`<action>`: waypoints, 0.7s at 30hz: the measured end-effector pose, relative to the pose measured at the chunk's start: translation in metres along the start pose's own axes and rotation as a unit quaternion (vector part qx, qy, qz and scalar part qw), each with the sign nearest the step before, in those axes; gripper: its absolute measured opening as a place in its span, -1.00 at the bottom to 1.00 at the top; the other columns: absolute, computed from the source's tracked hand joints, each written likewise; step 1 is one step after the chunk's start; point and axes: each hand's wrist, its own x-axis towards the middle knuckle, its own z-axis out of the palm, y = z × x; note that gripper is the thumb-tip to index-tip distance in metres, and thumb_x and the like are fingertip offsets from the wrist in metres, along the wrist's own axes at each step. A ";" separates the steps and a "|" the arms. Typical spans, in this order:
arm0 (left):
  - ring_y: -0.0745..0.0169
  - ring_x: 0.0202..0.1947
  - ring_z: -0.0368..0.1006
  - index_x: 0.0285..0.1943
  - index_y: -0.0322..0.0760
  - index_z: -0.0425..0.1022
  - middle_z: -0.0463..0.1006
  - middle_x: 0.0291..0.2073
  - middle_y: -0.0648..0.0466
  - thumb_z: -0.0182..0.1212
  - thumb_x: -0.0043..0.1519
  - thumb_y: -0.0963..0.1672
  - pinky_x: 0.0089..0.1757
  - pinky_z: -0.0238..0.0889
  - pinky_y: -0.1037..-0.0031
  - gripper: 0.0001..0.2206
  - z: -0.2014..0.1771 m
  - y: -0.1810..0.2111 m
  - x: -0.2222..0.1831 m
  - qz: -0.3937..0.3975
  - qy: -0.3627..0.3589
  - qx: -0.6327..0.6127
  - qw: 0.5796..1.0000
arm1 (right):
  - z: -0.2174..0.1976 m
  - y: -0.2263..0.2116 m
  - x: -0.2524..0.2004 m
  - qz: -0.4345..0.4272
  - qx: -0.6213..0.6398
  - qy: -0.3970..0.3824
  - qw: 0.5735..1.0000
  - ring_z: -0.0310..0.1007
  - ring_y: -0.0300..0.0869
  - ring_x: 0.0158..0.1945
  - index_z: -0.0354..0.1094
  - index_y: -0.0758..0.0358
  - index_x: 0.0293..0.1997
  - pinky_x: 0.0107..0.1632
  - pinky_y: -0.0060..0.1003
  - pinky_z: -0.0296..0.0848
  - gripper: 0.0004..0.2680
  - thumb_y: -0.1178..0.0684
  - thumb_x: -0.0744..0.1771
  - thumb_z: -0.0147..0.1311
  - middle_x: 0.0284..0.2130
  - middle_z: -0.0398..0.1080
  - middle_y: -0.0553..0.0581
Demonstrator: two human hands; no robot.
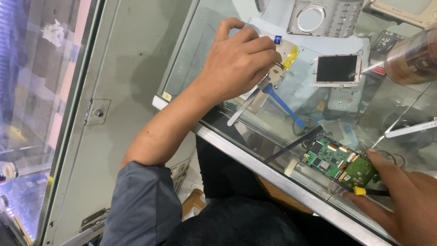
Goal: Disassembling an electronic device to access and clean the LCD display using a screwdriver, cleaning spray, and a cloth.
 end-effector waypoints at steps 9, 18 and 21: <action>0.17 -0.23 0.39 -0.11 -0.09 0.58 0.57 -0.19 0.19 0.29 0.23 -0.21 -0.01 0.05 0.21 -0.87 -0.004 0.004 -0.015 -0.079 -0.011 -0.103 0.992 | 0.003 0.000 0.002 0.028 -0.018 -0.043 0.999 0.68 -0.13 -0.26 0.23 -0.17 0.46 -0.20 -0.31 0.59 -0.20 -0.54 0.05 0.24 -0.36 0.63 -0.08; 0.13 -0.28 0.32 -0.20 -0.13 0.55 0.51 -0.28 0.19 0.21 0.17 -0.23 -0.04 0.01 0.19 -0.88 -0.013 0.000 -0.009 -0.020 0.014 -0.141 0.990 | 0.004 0.002 -0.002 -0.004 0.036 0.013 0.999 0.65 -0.13 -0.31 0.32 -0.03 0.39 -0.20 -0.27 0.57 -0.26 -0.42 0.07 0.30 -0.27 0.61 -0.03; 0.17 -0.29 0.35 -0.21 -0.12 0.57 0.55 -0.28 0.24 0.31 0.23 -0.25 -0.04 0.07 0.21 -0.88 -0.007 0.002 -0.009 0.006 0.002 -0.095 0.995 | 0.003 -0.002 0.001 0.044 0.005 -0.064 0.997 0.69 -0.20 -0.19 0.21 -0.14 0.46 -0.13 -0.34 0.62 -0.20 -0.46 0.06 0.28 -0.16 0.62 -0.12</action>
